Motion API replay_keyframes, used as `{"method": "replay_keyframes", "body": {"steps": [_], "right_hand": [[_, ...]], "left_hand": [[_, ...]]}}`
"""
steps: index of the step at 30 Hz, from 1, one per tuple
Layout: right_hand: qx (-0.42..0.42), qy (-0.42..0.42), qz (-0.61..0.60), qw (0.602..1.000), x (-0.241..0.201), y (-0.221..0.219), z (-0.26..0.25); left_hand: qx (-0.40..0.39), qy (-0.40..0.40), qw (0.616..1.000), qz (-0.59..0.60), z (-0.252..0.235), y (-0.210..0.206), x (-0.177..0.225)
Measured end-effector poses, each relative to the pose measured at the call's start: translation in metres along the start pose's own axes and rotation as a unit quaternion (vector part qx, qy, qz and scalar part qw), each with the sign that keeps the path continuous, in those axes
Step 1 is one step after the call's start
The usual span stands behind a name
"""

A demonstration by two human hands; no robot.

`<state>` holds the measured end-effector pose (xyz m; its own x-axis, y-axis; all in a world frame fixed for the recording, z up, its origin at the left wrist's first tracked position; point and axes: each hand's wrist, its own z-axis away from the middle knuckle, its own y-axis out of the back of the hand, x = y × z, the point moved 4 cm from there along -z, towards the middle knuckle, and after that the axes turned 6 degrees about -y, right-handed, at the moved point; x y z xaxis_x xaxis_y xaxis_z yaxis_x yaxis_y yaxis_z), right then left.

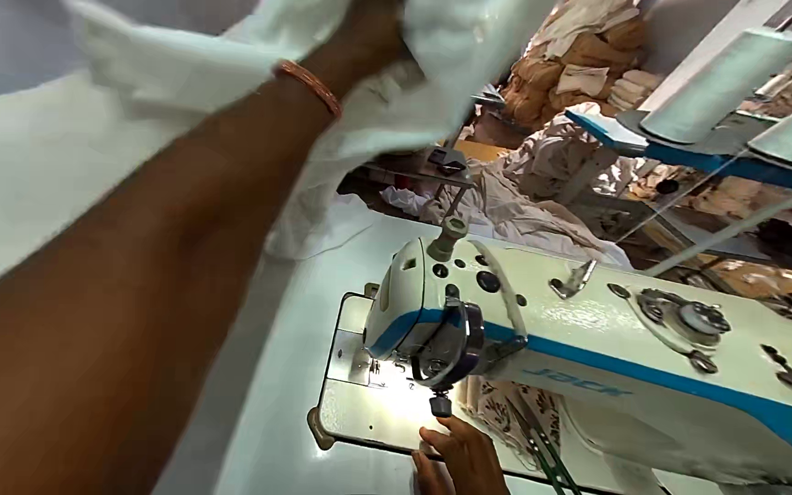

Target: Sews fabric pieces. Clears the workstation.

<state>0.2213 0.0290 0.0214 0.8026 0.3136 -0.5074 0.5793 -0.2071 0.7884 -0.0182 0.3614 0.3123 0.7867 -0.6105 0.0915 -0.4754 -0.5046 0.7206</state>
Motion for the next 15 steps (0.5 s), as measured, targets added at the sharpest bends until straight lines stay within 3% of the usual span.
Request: {"method": "replay_keyframes", "body": {"steps": [3,6,8,11,15], "right_hand": [[-0.003,-0.005,-0.017,1.0,0.003,0.002,0.0],[-0.012,-0.006,-0.036,0.999,0.004,0.003,0.0],[-0.009,-0.003,-0.044,0.999,0.005,0.002,0.0],[-0.016,0.006,-0.047,0.999,0.006,0.001,-0.001],[-0.026,0.017,-0.026,0.999,0.003,-0.002,-0.003]], "left_hand": [[-0.162,-0.043,0.986,-0.023,0.035,-0.085,0.003],[-0.259,0.079,0.961,-0.061,0.133,-0.117,-0.041],[-0.277,0.183,0.938,-0.099,0.201,-0.095,-0.084],[-0.266,0.345,0.887,-0.151,0.291,-0.022,-0.142],[-0.225,0.551,0.788,-0.154,0.382,0.053,-0.184]]}}
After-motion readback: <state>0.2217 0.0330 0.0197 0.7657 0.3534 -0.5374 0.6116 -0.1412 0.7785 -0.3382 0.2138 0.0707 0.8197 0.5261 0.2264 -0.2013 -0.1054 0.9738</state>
